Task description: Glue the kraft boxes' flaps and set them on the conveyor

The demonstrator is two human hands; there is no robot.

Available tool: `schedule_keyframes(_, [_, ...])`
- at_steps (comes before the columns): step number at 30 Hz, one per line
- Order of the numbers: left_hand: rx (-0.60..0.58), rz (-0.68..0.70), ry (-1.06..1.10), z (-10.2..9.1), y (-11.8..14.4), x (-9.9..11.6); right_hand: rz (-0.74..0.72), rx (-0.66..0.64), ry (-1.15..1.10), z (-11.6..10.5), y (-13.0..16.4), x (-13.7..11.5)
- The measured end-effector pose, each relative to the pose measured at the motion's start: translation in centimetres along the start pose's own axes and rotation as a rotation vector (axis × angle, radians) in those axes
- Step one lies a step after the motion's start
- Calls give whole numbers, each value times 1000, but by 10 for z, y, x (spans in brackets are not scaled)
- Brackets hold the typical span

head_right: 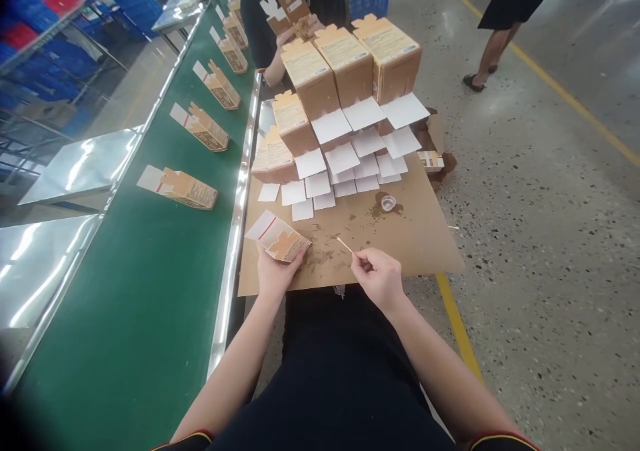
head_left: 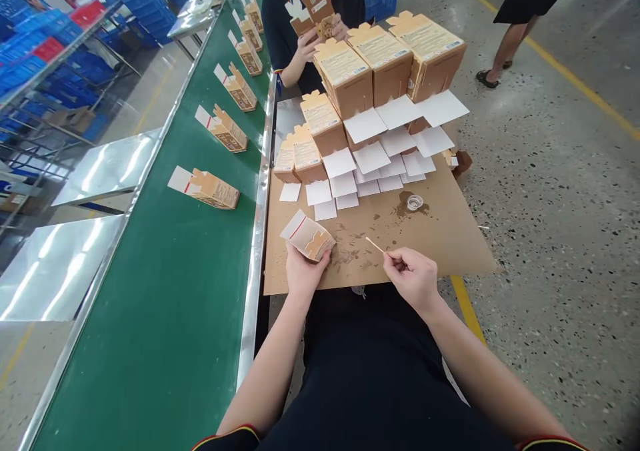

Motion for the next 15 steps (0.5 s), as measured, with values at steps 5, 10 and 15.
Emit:
schedule_keyframes(5, [0, -21, -13, 2, -9, 0, -8, -26, -46, 8, 2, -3])
schedule_keyframes(10, [20, -53, 2, 13, -8, 6, -15, -39, -60, 12, 0, -5])
schedule_keyframes(15, [190, 27, 148, -33, -21, -9, -12, 25, -15, -7, -2, -2])
Point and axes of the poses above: each hand's wrist, its own y-axis away from the middle knuckle, its own z-axis out of the palm, x = y × z, the point moved 1 cm from there along -y, towards the middle knuckle, and after that the axes turned 6 degrees about -x, right-handed, at the moved point
